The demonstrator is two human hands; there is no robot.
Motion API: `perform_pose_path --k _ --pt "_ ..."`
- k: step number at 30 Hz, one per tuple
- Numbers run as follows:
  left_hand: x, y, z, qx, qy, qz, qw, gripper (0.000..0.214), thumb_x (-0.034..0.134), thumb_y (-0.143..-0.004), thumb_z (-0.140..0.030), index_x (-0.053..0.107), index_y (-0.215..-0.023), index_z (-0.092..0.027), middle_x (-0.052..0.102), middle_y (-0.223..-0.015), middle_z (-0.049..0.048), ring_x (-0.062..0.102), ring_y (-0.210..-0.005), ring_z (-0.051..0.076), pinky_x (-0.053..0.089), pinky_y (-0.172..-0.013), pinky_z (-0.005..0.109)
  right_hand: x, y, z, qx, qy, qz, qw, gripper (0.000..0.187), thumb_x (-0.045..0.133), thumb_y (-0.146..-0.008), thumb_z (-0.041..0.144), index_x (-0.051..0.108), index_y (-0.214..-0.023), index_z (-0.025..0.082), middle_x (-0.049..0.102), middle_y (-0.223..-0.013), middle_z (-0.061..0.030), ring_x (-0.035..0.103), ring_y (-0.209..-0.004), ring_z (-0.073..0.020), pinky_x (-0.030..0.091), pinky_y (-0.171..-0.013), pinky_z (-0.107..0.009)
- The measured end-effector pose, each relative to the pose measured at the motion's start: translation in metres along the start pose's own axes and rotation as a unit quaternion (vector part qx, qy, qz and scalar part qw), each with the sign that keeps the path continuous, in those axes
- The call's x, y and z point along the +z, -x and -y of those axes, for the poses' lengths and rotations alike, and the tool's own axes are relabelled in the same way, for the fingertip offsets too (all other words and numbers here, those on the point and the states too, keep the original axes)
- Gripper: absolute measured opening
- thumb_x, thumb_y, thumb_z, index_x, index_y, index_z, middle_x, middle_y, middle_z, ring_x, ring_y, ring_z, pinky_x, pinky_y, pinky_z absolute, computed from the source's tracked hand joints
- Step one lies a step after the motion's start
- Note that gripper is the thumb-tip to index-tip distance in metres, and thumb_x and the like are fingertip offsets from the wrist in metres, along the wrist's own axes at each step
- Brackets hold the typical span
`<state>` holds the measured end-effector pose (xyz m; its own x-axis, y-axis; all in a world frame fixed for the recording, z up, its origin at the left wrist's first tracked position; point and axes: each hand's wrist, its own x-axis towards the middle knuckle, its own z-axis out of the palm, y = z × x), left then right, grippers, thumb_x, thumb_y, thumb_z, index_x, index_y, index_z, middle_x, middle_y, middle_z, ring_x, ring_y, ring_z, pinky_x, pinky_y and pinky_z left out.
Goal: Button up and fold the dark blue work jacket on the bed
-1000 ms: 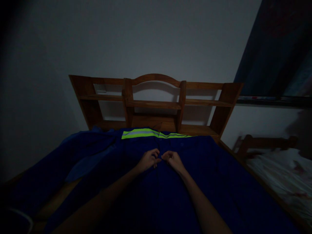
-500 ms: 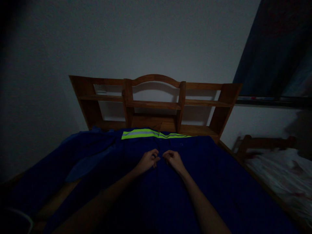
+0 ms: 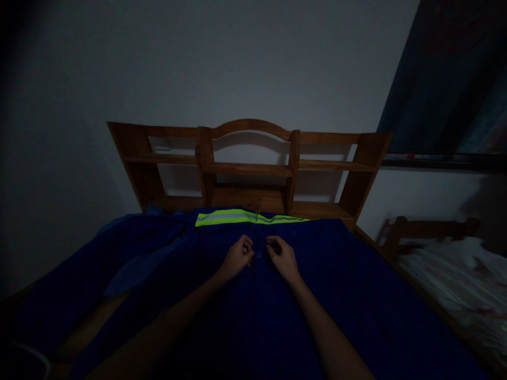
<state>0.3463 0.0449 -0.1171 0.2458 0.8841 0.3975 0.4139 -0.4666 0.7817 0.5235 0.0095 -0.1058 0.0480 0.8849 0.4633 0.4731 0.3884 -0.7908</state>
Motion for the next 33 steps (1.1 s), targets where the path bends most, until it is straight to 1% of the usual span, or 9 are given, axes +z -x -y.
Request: perform_pose_path --k 2,4,7,10,15,19,25,30,33 --pt "-0.006 -0.002 -0.004 0.034 0.015 -0.055 0.998 0.021 0.047 -0.076 -0.013 0.054 -0.095 -0.020 0.059 -0.089 0.0019 0.060 -0.079 0.013 0.048 -0.075 0.025 -0.004 -0.001 -0.001 -0.007 0.034 -0.015 0.999 0.030 0.044 -0.083 0.027 0.065 -0.104 0.024 0.066 -0.108 -0.0014 0.058 -0.102 -0.0169 0.042 -0.092 -0.032" --pt "-0.011 -0.003 -0.008 0.072 0.029 -0.064 0.995 0.025 0.041 -0.082 -0.014 0.056 -0.100 -0.021 0.058 -0.100 0.0042 0.058 -0.093 0.015 0.045 -0.086 0.028 -0.006 -0.001 -0.004 -0.006 0.062 0.008 0.998 0.032 0.041 -0.084 0.024 0.067 -0.103 0.024 0.065 -0.110 -0.0012 0.056 -0.108 -0.0177 0.038 -0.097 -0.033" --pt "-0.013 -0.003 -0.008 0.096 0.013 -0.006 0.995 0.031 0.037 -0.086 -0.017 0.059 -0.107 -0.023 0.060 -0.108 0.0037 0.054 -0.105 0.016 0.039 -0.097 0.031 -0.003 -0.001 -0.009 -0.017 0.100 0.075 0.992 0.033 0.042 -0.083 0.021 0.068 -0.102 0.023 0.064 -0.113 -0.0023 0.050 -0.118 -0.0186 0.033 -0.103 -0.035" --pt "-0.007 -0.002 -0.002 0.080 -0.033 0.075 0.993 0.035 0.036 -0.089 -0.022 0.059 -0.114 -0.026 0.061 -0.116 0.0023 0.051 -0.112 0.018 0.034 -0.103 0.034 0.002 0.000 -0.012 -0.026 0.144 0.130 0.981 0.035 0.047 -0.079 0.018 0.067 -0.108 0.022 0.060 -0.120 -0.0037 0.042 -0.126 -0.0194 0.029 -0.107 -0.037" --pt "0.002 0.002 0.011 0.060 -0.137 0.145 0.978 0.039 0.030 -0.093 -0.035 0.052 -0.125 -0.030 0.049 -0.136 0.0001 0.031 -0.133 0.021 0.017 -0.112 0.044 0.006 0.001 -0.017 -0.024 0.181 0.158 0.970 0.041 0.048 -0.079 0.020 0.061 -0.118 0.022 0.048 -0.135 -0.0058 0.035 -0.130 -0.0206 0.025 -0.109 -0.039" --pt "0.001 0.006 0.018 0.058 -0.211 0.140 0.966 0.046 0.026 -0.092 -0.047 0.040 -0.134 -0.034 0.036 -0.145 -0.0020 0.022 -0.137 0.024 0.009 -0.111 0.051 0.008 0.002 -0.022 -0.036 0.219 0.179 0.959 0.047 0.047 -0.083 0.027 0.051 -0.129 0.023 0.036 -0.143 -0.0063 0.027 -0.134 -0.0205 0.020 -0.111 -0.040" --pt "-0.002 -0.001 0.030 0.015 -0.278 0.106 0.954 0.055 0.029 -0.087 -0.060 0.037 -0.136 -0.036 0.025 -0.150 -0.0026 0.027 -0.134 0.033 0.010 -0.110 0.052 0.011 0.000 -0.030 0.010 0.318 0.166 0.934 0.056 0.041 -0.087 0.049 0.039 -0.138 0.025 0.023 -0.149 -0.0056 0.019 -0.137 -0.0255 0.012 -0.111 -0.043" --pt "-0.001 -0.005 0.036 0.024 -0.295 0.079 0.952 0.061 0.029 -0.084 -0.063 0.032 -0.139 -0.035 0.021 -0.151 -0.0020 0.028 -0.133 0.033 0.009 -0.111 0.050 0.010 0.001 -0.035 0.023 0.363 0.145 0.920 0.065 0.034 -0.086 0.060 0.027 -0.143 0.030 0.022 -0.150 -0.0020 0.022 -0.136 -0.0299 0.008 -0.110 -0.044" --pt "-0.001 -0.003 0.034 0.032 -0.306 0.066 0.949 0.059 0.028 -0.086 -0.060 0.032 -0.139 -0.035 0.022 -0.151 -0.0024 0.030 -0.133 0.032 0.008 -0.111 0.049 0.010 0.003 -0.032 0.018 0.371 0.144 0.917 0.062 0.032 -0.087 0.061 0.028 -0.142 0.034 0.020 -0.150 -0.0007 0.022 -0.136 -0.0296 0.008 -0.110 -0.044"
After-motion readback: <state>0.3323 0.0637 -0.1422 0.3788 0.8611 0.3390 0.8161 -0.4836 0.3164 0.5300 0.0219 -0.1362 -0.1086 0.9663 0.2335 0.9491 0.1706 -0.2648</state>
